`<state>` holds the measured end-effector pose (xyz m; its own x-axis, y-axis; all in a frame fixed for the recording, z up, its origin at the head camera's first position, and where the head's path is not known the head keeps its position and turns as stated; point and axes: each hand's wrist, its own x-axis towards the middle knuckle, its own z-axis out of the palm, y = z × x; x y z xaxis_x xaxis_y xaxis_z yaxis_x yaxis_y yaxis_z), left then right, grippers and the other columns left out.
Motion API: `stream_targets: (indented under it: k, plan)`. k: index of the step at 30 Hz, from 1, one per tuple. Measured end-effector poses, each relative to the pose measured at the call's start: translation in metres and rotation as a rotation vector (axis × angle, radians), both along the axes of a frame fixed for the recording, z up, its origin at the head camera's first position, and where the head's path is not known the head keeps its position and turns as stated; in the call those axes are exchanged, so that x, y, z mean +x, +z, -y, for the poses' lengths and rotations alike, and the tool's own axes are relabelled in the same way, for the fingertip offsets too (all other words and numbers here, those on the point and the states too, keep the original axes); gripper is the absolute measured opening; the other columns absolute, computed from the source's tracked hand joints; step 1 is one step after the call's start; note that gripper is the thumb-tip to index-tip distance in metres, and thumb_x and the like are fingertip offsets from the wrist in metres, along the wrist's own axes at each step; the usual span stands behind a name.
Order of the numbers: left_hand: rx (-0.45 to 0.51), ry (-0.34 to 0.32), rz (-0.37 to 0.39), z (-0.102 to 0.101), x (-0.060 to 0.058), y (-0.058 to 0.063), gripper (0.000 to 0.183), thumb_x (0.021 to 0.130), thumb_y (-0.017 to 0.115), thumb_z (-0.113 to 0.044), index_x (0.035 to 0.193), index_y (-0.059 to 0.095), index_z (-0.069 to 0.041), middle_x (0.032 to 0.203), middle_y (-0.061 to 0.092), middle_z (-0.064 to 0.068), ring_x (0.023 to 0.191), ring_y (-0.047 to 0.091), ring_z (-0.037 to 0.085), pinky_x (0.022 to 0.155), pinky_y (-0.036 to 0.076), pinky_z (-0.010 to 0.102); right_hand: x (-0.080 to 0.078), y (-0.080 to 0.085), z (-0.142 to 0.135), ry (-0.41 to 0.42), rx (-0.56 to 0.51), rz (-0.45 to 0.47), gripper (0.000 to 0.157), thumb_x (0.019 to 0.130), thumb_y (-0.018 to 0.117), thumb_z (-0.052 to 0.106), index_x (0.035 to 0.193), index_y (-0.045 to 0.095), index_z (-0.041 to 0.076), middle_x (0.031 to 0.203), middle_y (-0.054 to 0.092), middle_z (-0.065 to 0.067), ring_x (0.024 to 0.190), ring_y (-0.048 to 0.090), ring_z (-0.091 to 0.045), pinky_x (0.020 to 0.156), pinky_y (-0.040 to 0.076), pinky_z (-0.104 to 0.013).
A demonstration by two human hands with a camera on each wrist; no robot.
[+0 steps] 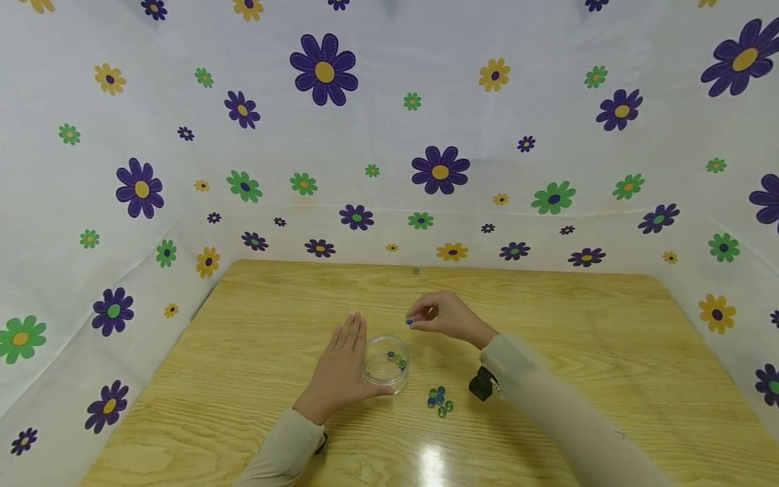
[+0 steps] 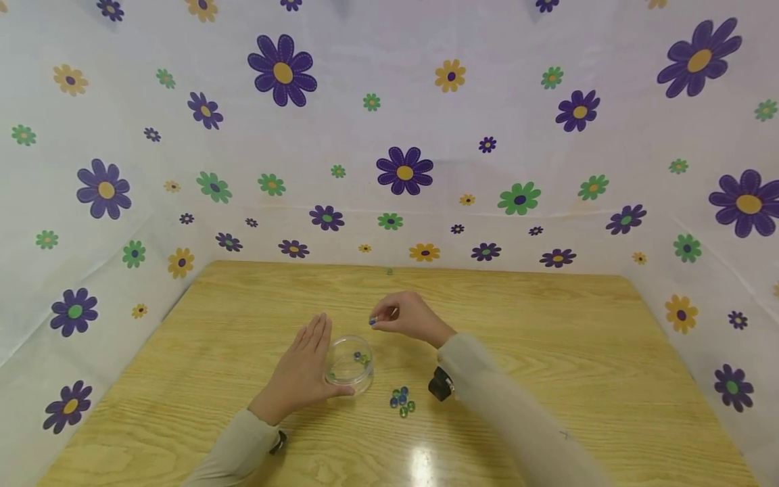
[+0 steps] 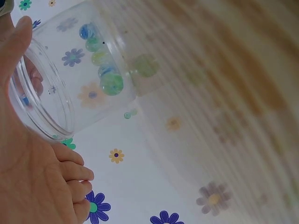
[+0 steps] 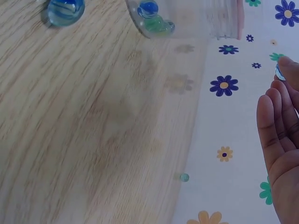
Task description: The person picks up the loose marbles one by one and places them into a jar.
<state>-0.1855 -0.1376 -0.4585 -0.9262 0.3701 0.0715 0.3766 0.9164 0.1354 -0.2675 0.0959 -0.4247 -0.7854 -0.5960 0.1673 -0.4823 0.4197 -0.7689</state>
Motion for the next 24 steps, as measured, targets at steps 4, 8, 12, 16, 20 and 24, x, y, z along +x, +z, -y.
stream_targets:
  k: [4,8,12,16,20,24]
  plan:
    - [-0.017,-0.004,-0.004,0.000,-0.001,-0.001,0.126,0.066,0.063,-0.075,0.147,0.015,0.008,0.156,0.013,0.024,0.147,0.010,0.033,0.119,0.016,0.046,-0.001,-0.003,0.007,0.015,0.007,-0.013,0.011,0.084,0.070,0.012,0.093,0.072,0.006,0.083,0.068,-0.006,0.072,0.058,-0.005,0.069,0.053,-0.018]
    - [-0.026,-0.007,-0.004,0.000,-0.001,0.000,0.127,0.066,0.063,-0.076,0.147,0.014,0.007,0.155,0.013,0.023,0.146,0.009,0.033,0.119,0.016,0.046,-0.002,-0.005,0.015,0.033,0.019,-0.032,0.011,0.083,0.071,0.011,0.092,0.072,0.005,0.082,0.068,-0.006,0.072,0.058,-0.005,0.069,0.054,-0.018]
    - [-0.024,-0.009,-0.005,0.001,-0.001,0.000,0.127,0.065,0.062,-0.076,0.147,0.014,0.008,0.155,0.013,0.023,0.146,0.010,0.033,0.119,0.016,0.046,-0.003,-0.006,0.021,0.054,0.025,-0.038,0.010,0.083,0.071,0.011,0.092,0.073,0.006,0.081,0.068,-0.006,0.071,0.058,-0.004,0.069,0.053,-0.017]
    - [-0.024,-0.008,-0.009,0.001,-0.001,-0.001,0.126,0.066,0.062,-0.077,0.147,0.015,0.007,0.155,0.013,0.023,0.146,0.010,0.033,0.119,0.016,0.046,-0.002,-0.006,0.027,0.080,0.027,-0.046,0.011,0.084,0.070,0.011,0.092,0.072,0.005,0.082,0.068,-0.006,0.071,0.058,-0.004,0.069,0.053,-0.016]
    - [-0.015,-0.010,-0.012,0.001,-0.001,-0.002,0.125,0.066,0.062,-0.076,0.147,0.016,0.007,0.155,0.014,0.023,0.146,0.011,0.033,0.119,0.016,0.046,-0.001,-0.005,0.031,0.100,0.032,-0.046,0.011,0.084,0.070,0.012,0.093,0.072,0.005,0.082,0.068,-0.006,0.071,0.058,-0.005,0.069,0.053,-0.017]
    - [-0.016,-0.010,-0.011,0.001,-0.002,-0.002,0.125,0.066,0.062,-0.076,0.147,0.015,0.007,0.155,0.014,0.023,0.147,0.010,0.033,0.119,0.016,0.046,-0.001,-0.005,0.035,0.119,0.047,-0.049,0.011,0.084,0.070,0.011,0.093,0.072,0.005,0.083,0.068,-0.006,0.072,0.058,-0.004,0.069,0.052,-0.016]
